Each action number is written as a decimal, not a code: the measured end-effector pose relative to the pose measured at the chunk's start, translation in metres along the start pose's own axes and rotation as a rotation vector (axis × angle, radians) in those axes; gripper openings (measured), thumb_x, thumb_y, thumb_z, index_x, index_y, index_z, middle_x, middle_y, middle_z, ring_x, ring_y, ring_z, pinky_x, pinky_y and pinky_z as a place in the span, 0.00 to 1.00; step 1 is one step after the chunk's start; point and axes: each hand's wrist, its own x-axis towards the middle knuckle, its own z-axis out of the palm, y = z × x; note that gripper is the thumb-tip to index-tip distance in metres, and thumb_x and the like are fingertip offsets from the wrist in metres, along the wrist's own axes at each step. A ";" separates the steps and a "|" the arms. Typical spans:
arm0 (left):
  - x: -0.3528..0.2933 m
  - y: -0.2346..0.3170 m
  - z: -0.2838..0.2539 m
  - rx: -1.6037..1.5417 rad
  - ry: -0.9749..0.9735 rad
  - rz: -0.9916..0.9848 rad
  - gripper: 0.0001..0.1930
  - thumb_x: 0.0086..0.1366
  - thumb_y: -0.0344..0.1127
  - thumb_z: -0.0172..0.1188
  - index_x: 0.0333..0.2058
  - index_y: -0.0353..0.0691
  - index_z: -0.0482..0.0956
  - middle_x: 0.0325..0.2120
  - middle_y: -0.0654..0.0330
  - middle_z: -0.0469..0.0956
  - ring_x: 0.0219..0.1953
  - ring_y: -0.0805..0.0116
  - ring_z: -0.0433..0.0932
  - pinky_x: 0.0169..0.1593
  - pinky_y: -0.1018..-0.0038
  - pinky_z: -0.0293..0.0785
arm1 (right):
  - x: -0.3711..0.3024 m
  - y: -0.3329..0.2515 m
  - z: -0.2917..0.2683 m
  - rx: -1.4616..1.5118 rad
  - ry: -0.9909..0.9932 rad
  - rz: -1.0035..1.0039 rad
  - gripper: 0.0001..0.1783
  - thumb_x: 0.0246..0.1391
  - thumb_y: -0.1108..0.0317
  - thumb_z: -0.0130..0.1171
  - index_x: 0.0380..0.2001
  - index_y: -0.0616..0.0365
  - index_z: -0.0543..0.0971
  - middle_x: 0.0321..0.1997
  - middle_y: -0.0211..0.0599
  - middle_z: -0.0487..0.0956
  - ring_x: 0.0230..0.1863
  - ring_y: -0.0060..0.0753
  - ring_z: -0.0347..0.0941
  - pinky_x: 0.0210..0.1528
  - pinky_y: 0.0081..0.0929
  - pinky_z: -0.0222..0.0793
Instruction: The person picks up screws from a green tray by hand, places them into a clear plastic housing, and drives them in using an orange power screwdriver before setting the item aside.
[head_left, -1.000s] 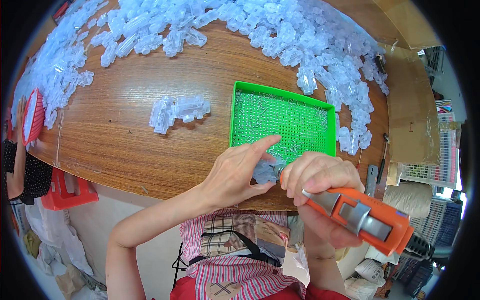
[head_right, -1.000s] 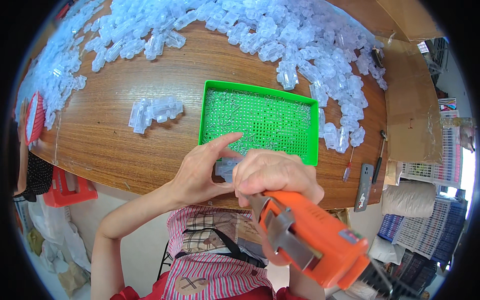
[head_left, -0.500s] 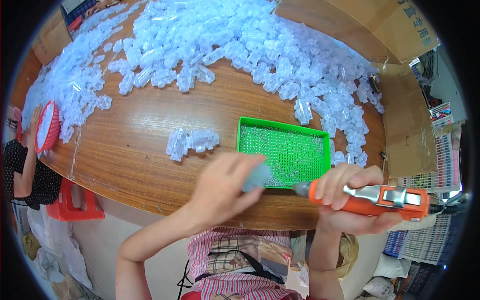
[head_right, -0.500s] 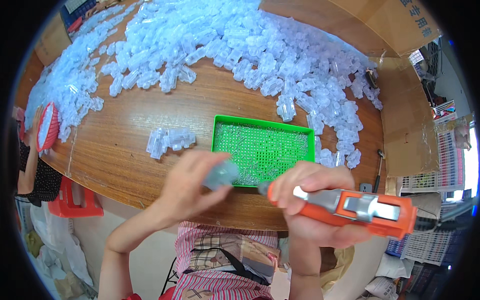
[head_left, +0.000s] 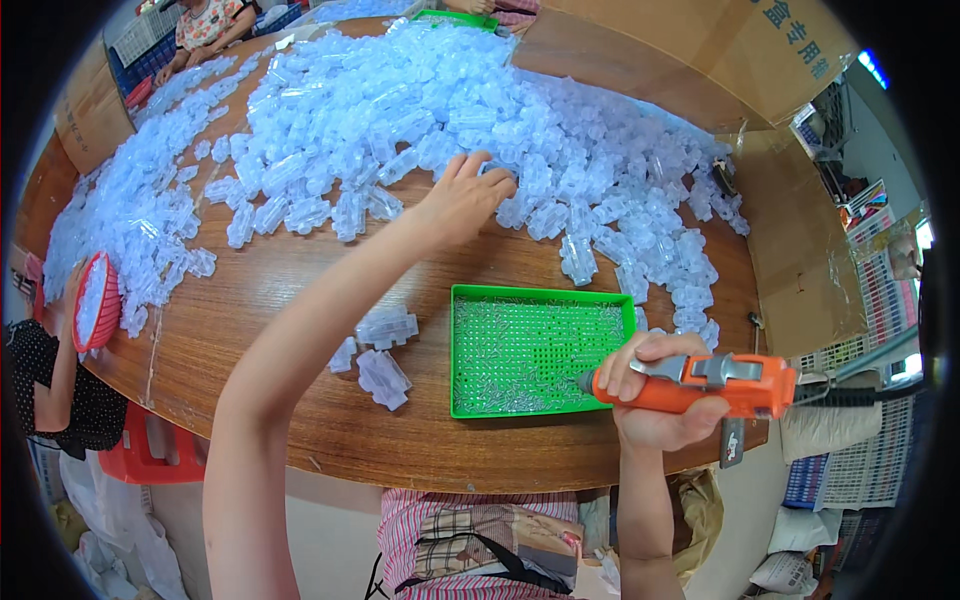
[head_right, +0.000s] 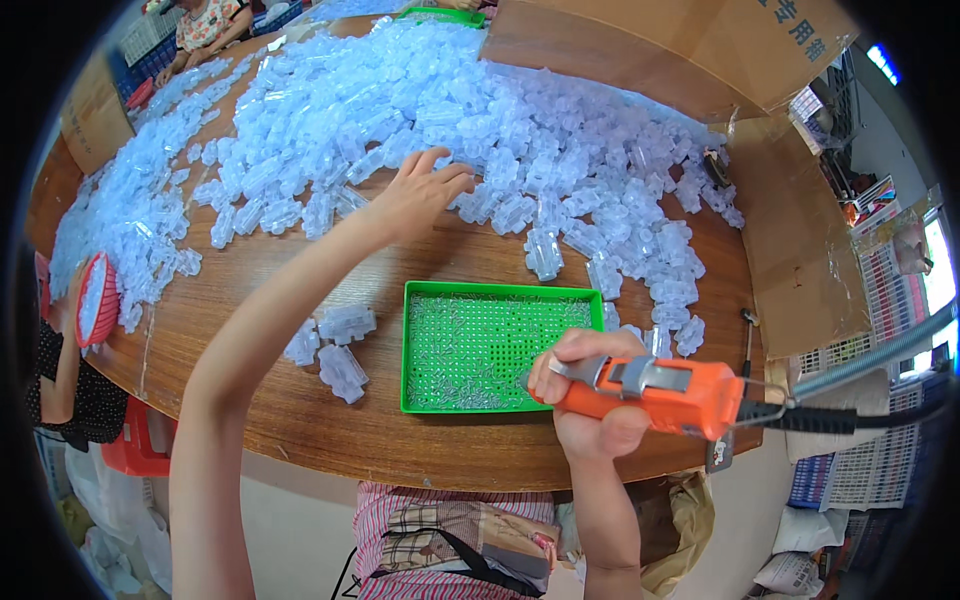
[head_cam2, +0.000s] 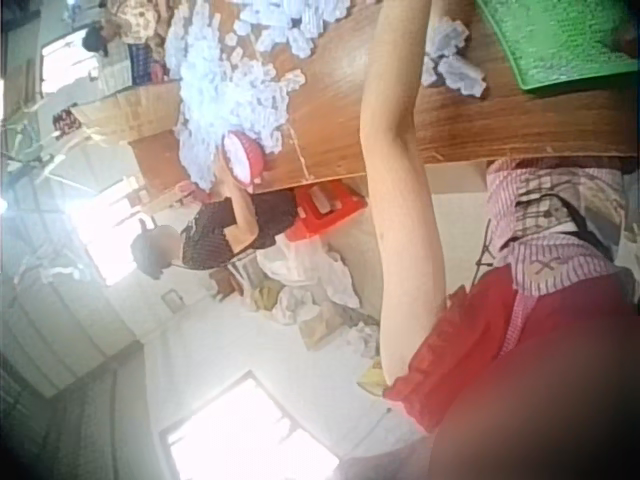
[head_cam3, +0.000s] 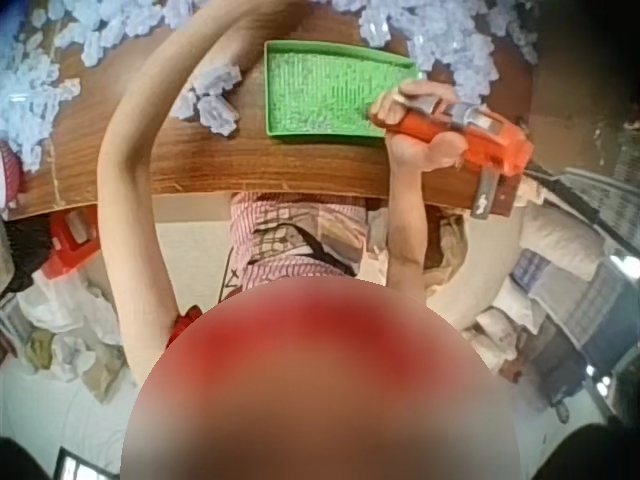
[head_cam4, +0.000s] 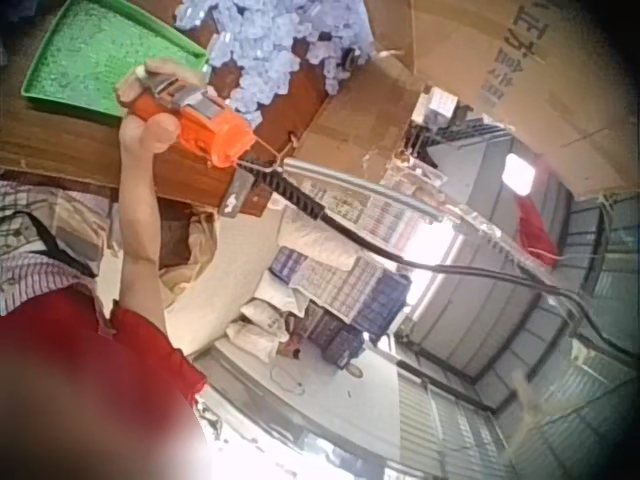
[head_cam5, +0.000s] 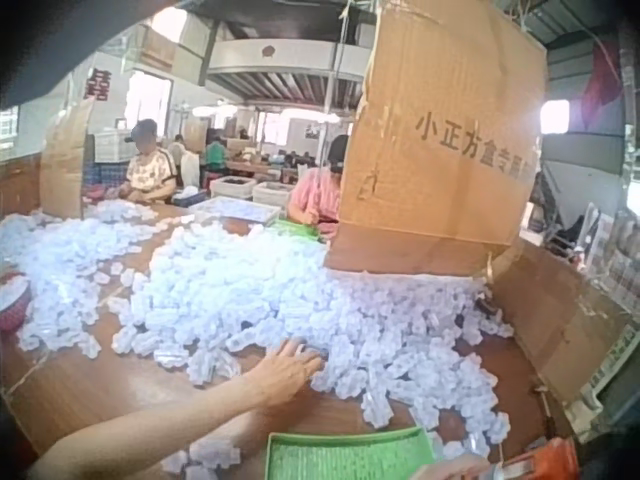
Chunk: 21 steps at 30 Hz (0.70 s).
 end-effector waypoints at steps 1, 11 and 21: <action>0.007 -0.004 0.009 0.076 -0.073 0.105 0.23 0.54 0.25 0.55 0.50 0.46 0.72 0.53 0.64 0.70 0.59 0.54 0.63 0.59 0.59 0.60 | 0.000 0.002 0.000 -0.002 0.023 0.008 0.44 0.48 0.22 0.43 0.34 0.61 0.70 0.15 0.31 0.67 0.16 0.25 0.65 0.19 0.23 0.64; 0.009 -0.016 0.004 0.089 -0.017 0.318 0.19 0.51 0.32 0.62 0.44 0.44 0.74 0.41 0.66 0.75 0.45 0.65 0.72 0.51 0.72 0.66 | 0.014 0.060 -0.002 0.180 0.048 0.054 0.35 0.51 0.37 0.59 0.34 0.67 0.72 0.19 0.31 0.70 0.19 0.21 0.67 0.22 0.20 0.64; -0.066 0.067 -0.083 -0.859 0.202 -0.276 0.21 0.52 0.38 0.67 0.43 0.38 0.73 0.36 0.57 0.78 0.39 0.66 0.78 0.42 0.69 0.74 | 0.020 0.071 -0.003 -0.081 0.087 0.103 0.42 0.50 0.26 0.48 0.33 0.64 0.70 0.15 0.31 0.66 0.16 0.25 0.62 0.21 0.24 0.61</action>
